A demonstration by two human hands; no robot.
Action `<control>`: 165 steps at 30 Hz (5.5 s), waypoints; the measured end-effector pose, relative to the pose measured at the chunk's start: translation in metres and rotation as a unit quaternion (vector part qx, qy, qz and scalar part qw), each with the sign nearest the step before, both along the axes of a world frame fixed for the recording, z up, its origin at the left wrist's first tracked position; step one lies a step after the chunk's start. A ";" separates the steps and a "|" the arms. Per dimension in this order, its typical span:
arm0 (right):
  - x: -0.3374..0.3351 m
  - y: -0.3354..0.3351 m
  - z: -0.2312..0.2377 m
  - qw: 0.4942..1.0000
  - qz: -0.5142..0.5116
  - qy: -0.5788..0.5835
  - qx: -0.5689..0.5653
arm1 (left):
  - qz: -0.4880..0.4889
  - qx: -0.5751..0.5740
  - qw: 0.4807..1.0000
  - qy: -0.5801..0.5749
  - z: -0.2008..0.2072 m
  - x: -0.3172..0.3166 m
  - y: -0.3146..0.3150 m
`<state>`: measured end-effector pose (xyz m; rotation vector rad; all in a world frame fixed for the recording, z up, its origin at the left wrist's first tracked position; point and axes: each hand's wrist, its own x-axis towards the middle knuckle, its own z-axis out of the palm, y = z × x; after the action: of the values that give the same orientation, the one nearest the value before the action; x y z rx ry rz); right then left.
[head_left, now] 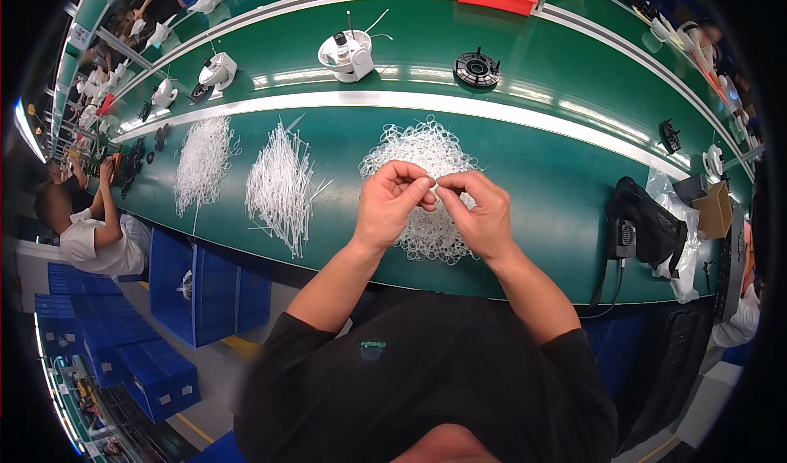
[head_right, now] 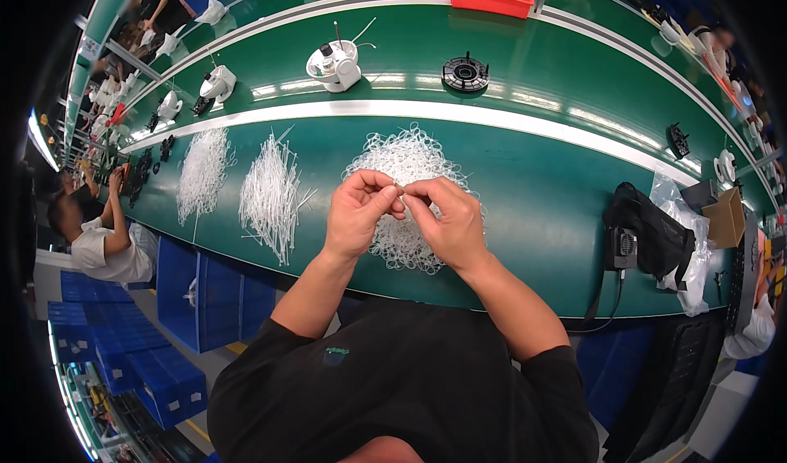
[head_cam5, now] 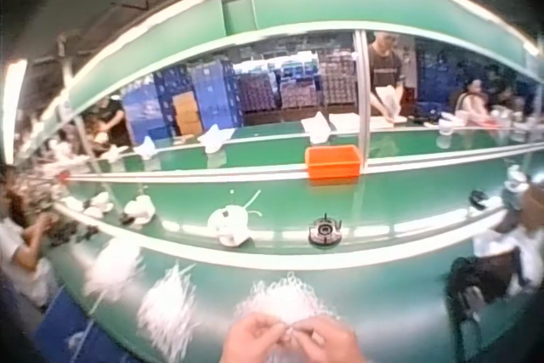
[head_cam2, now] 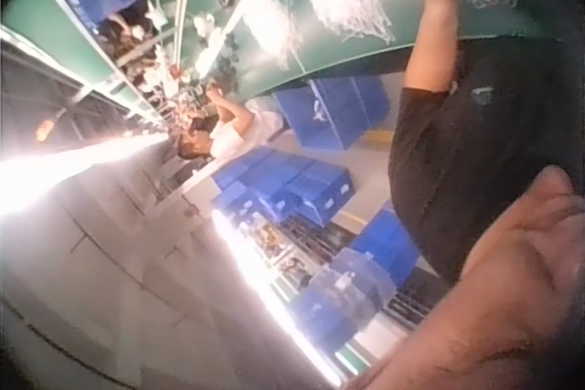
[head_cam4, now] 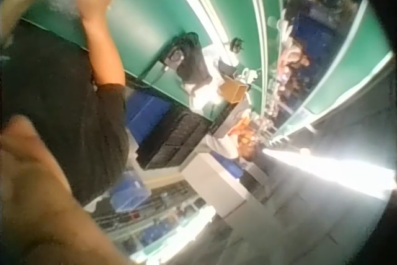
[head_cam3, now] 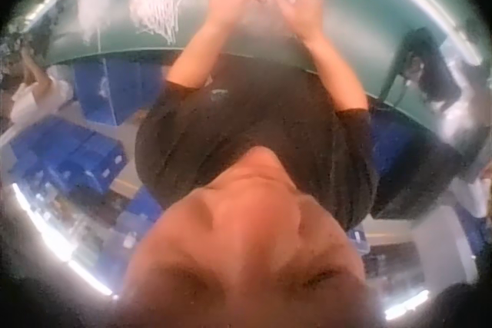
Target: The person assembles small white electronic devices on a green workbench. They pick up white zip ties, thread them through the devices, and secure them by hand. The person then places the assembled units onto the conveyor belt. The task involves repetitive manual handling of components and zip ties.
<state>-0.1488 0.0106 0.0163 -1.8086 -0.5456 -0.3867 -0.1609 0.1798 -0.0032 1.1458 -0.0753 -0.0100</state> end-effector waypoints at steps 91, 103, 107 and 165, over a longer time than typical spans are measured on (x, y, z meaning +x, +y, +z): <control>0.017 -0.090 -0.016 0.952 0.024 0.253 0.171 | 0.010 0.008 0.997 0.079 0.015 0.139 -0.001; 0.043 -0.108 -0.018 0.973 -0.079 0.214 0.034 | 0.039 0.160 0.977 0.132 -0.025 0.292 -0.012; 0.075 -0.125 -0.020 0.979 -0.154 0.132 -0.037 | 0.008 0.214 0.973 0.083 -0.025 0.281 -0.042; 0.089 -0.173 0.002 0.981 -0.134 0.092 -0.104 | -0.232 0.144 0.962 0.007 0.015 0.157 -0.145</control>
<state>-0.0596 -0.1621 0.0182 -2.1046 -0.2184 -0.3491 -0.0040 0.0352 0.0119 1.3958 -0.3380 -0.4598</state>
